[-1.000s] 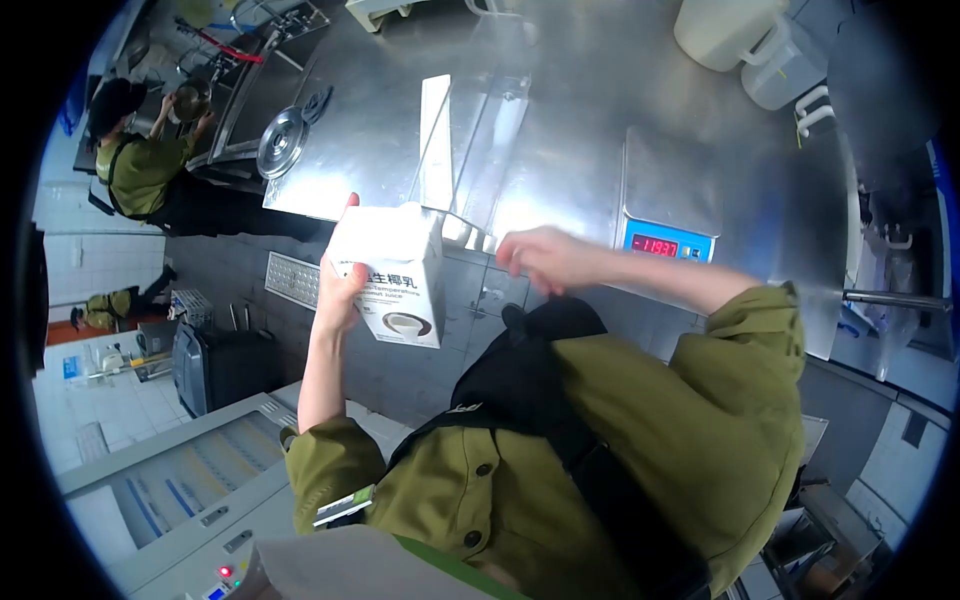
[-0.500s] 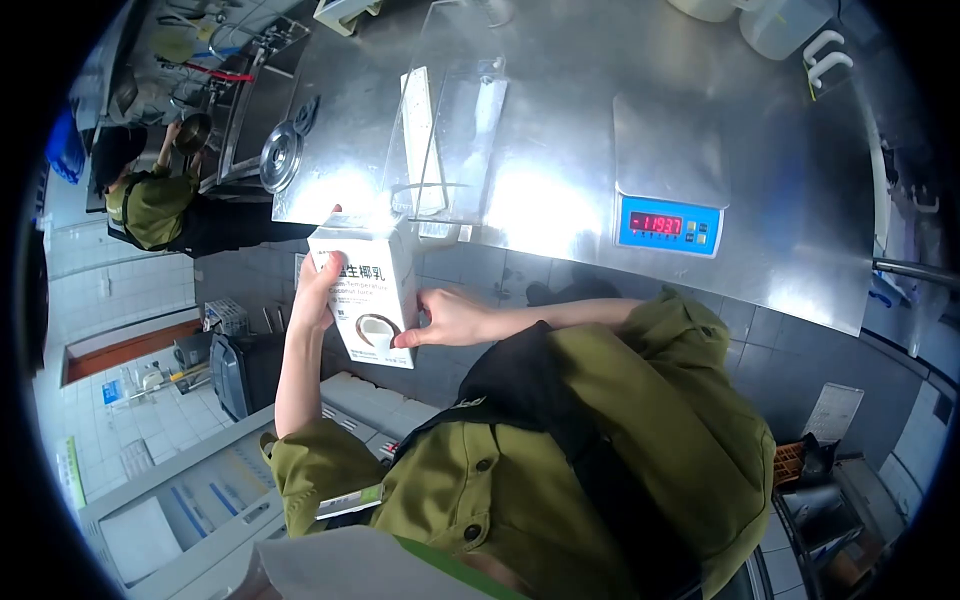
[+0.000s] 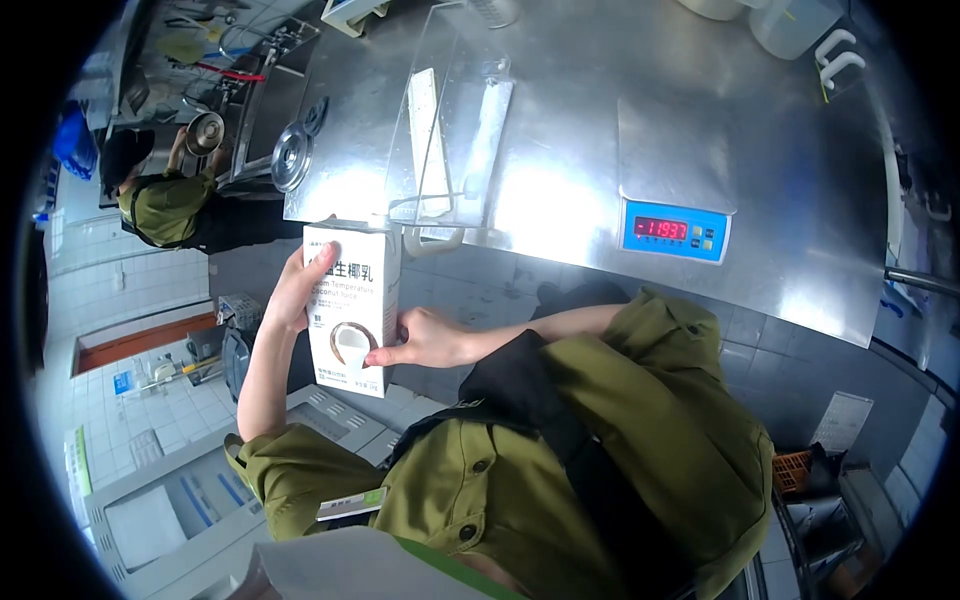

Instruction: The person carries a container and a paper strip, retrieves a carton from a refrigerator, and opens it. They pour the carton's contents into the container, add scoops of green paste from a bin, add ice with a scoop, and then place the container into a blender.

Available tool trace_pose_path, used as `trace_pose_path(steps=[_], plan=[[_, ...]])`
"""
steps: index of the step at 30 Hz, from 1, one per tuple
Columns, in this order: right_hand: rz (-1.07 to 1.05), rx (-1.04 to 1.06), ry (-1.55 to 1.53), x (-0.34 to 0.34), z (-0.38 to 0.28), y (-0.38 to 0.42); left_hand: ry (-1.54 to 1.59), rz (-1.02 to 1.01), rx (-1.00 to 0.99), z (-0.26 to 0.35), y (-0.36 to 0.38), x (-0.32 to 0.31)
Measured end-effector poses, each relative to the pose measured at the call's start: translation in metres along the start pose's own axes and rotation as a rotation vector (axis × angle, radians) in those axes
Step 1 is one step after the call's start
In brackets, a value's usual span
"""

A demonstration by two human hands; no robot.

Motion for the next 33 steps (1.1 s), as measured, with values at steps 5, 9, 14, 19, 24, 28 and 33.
trace_pose_path(steps=[5,9,14,19,24,28,33], plan=[[0.024,0.050,-0.123,-0.006,-0.006,0.000,-0.109,0.041,0.066,0.007,-0.001,-0.002],[0.038,0.055,-0.250,-0.011,-0.003,0.001,-0.122,0.027,0.143,0.015,-0.001,-0.007],[0.066,0.095,-0.331,-0.013,0.002,0.001,-0.236,-0.009,0.145,0.026,0.006,-0.014],[0.090,0.104,-0.415,-0.015,-0.004,0.002,-0.309,0.021,0.153,0.034,0.006,-0.019],[0.121,0.083,-0.464,-0.017,-0.009,0.003,-0.332,0.056,0.200,0.043,0.005,-0.023],[0.140,0.082,-0.611,-0.017,-0.017,0.002,-0.318,0.046,0.240,0.046,0.003,-0.025],[0.152,0.096,-0.725,-0.017,-0.026,0.000,-0.333,0.053,0.264,0.051,0.003,-0.028]])
Point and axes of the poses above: each hand's wrist, its own y-axis away from the middle knuckle, its own x-axis out of the back of the hand, z = x × y, the point moved 4 cm from there along -y, towards the middle knuckle, and after that the axes turned 14 degrees about x, right-handed, at the moved point
